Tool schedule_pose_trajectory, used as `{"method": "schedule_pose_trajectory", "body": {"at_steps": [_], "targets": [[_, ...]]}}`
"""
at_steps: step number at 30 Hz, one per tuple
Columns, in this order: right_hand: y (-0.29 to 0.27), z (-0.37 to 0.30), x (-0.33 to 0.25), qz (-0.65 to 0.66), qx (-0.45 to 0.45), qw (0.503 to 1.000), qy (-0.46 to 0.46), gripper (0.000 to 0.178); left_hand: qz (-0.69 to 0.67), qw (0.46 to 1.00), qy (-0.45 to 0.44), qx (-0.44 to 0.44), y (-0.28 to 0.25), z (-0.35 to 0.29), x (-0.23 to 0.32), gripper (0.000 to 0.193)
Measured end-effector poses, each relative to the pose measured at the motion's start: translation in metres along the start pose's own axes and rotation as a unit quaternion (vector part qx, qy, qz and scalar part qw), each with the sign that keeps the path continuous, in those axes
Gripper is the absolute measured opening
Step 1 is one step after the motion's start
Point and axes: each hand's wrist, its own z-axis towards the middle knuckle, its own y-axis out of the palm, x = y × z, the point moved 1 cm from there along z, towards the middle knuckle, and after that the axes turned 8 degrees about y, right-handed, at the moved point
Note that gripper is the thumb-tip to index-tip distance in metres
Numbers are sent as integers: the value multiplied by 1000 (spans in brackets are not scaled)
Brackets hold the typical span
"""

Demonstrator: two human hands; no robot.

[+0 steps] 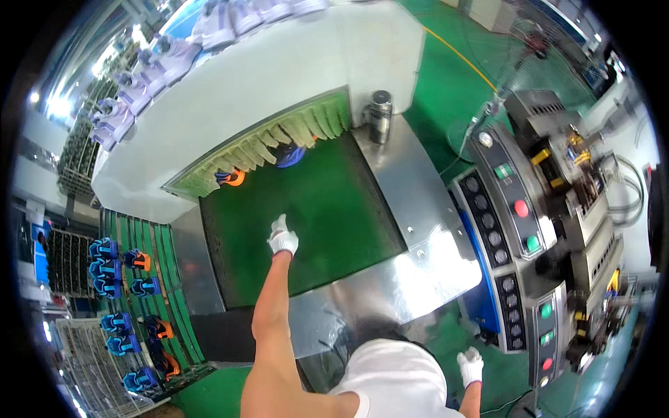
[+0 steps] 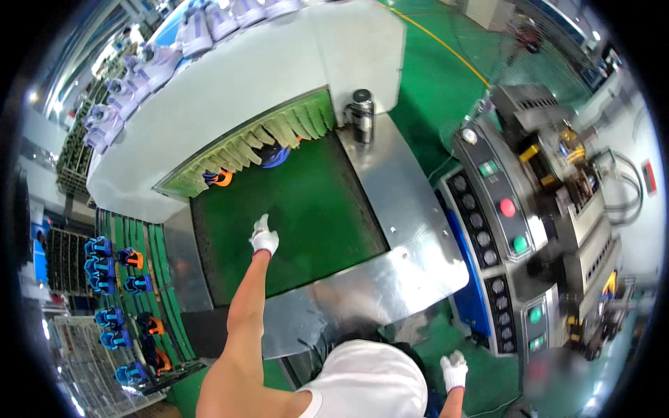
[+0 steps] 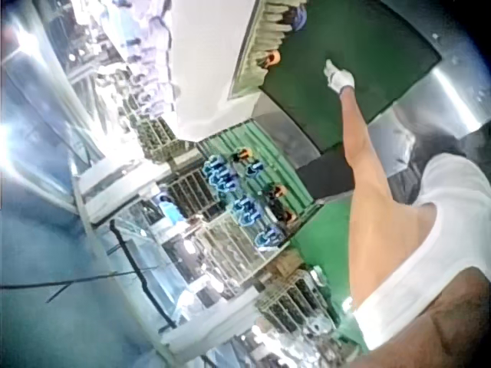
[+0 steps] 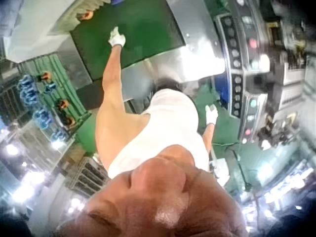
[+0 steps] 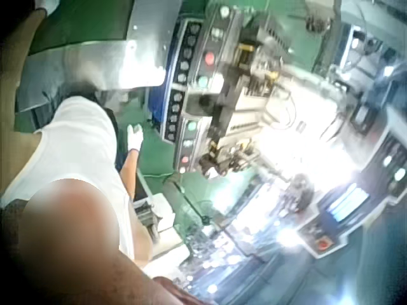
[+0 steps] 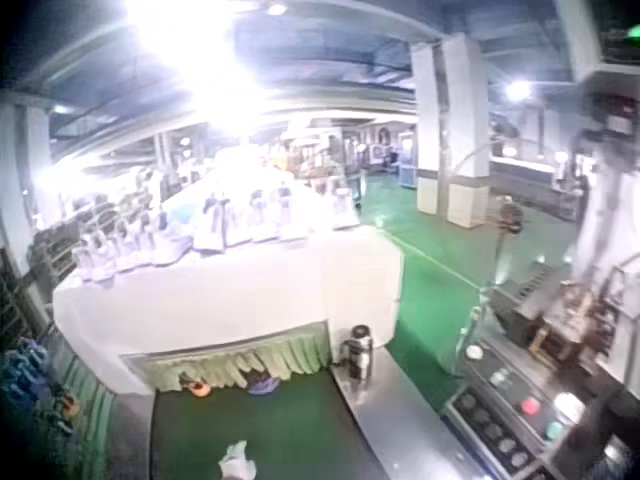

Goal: The person places sneaker uppers into a sole-attaching machine, retrieves attached components from the machine, and places the completed shoes into a conveyor oven.

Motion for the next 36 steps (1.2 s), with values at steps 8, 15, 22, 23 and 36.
{"method": "schedule_pose_trajectory", "body": {"at_steps": [8,15,22,23,36], "targets": [[-42,-61,-117,-13,-155,962,223,38,144,962,-30,231,-91,213,-125,60],[-71,-53,-136,76,-90,930,347,55,190,969,-88,128,-138,349,-203,45],[-61,17,-121,36,-122,981,143,62,226,912,167,298,-112,272,-227,28],[-42,14,-138,4,-136,983,121,65,210,924,172,270,-109,255,-204,27],[48,-81,-466,-155,-11,806,-571,67,-217,884,414,-26,-26,-77,107,19]]}}
